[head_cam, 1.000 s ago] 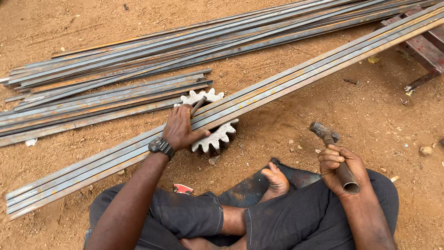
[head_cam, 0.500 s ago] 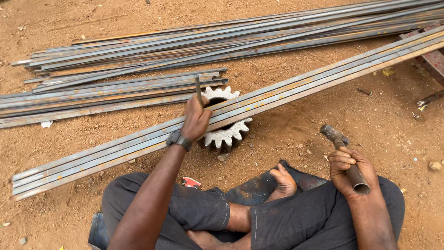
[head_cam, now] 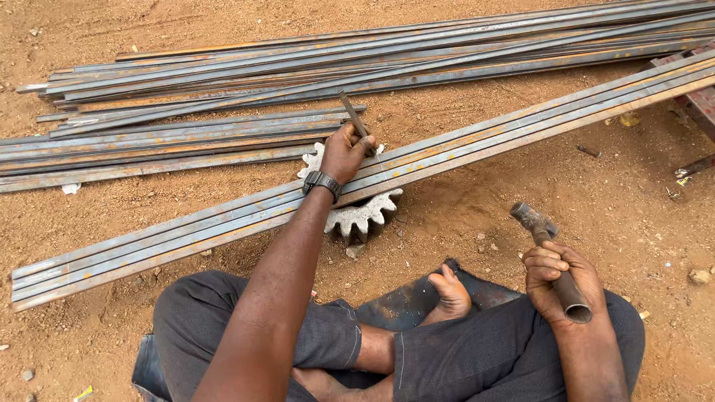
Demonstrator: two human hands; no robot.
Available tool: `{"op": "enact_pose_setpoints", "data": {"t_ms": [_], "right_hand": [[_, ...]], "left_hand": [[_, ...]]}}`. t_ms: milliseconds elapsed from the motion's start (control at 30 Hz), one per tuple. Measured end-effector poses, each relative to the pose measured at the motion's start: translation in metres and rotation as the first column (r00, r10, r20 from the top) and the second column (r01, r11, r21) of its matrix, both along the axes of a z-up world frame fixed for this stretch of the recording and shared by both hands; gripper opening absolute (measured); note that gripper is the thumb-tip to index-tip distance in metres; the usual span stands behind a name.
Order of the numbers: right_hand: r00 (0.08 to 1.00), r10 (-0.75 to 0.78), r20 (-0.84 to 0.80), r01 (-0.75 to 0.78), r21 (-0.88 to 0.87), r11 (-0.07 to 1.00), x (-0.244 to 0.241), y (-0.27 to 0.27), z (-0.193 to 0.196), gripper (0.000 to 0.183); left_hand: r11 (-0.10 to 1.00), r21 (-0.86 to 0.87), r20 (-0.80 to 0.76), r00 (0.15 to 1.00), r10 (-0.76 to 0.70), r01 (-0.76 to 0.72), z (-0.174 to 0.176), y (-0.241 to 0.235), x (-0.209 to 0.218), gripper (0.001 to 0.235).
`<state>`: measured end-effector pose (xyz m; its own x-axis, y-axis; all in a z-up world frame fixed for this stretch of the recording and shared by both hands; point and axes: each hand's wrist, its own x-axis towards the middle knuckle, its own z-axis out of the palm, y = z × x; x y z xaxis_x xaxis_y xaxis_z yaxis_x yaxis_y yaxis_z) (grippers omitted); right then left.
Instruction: The person holds long metal bars against a large gear-like object on the ground and uses a punch and a hammer to strike the bars into the notches of the gear.
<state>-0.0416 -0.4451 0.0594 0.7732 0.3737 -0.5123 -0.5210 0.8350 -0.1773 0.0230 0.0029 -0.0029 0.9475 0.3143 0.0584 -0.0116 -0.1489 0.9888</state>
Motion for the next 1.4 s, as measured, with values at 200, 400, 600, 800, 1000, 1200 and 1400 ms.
{"op": "enact_pose_setpoints", "data": {"t_ms": [200, 400, 600, 800, 1000, 1200, 1400], "right_hand": [[1.0, 0.024, -0.011, -0.023, 0.11, 0.994, -0.001, 0.002, 0.003, 0.036], [1.0, 0.018, -0.009, -0.017, 0.032, 0.999, -0.003, 0.003, 0.006, 0.035], [1.0, 0.018, -0.009, -0.017, 0.047, 0.999, -0.003, 0.0, 0.0, 0.037], [0.984, 0.131, 0.121, -0.105, -0.195, 0.975, -0.011, 0.008, 0.006, 0.03], [0.822, 0.523, 0.224, -0.124, -0.826, 0.549, -0.047, 0.046, 0.033, 0.018], [0.642, 0.664, 0.384, -0.005, -0.864, 0.504, -0.067, 0.082, 0.045, 0.021], [0.537, 0.774, 0.335, 0.15, -0.941, 0.303, -0.07, 0.097, 0.063, 0.02]], "left_hand": [[0.998, 0.063, -0.038, 0.999, -0.014, 0.016, 0.002, -0.001, 0.0, 0.015], [0.996, 0.091, -0.04, 0.999, -0.021, 0.024, 0.004, -0.004, -0.003, 0.016], [0.996, 0.092, -0.057, 0.998, -0.01, 0.015, 0.005, -0.005, -0.005, 0.021], [0.957, 0.291, -0.065, 0.997, 0.029, -0.009, 0.004, -0.009, -0.009, 0.024], [0.883, 0.465, -0.044, 0.995, 0.091, -0.06, 0.005, -0.014, -0.012, 0.033], [0.881, 0.47, -0.077, 0.991, 0.107, -0.059, -0.004, -0.012, -0.008, 0.037], [0.762, 0.645, 0.011, 0.997, 0.079, -0.068, -0.016, -0.018, -0.005, 0.029]]}}
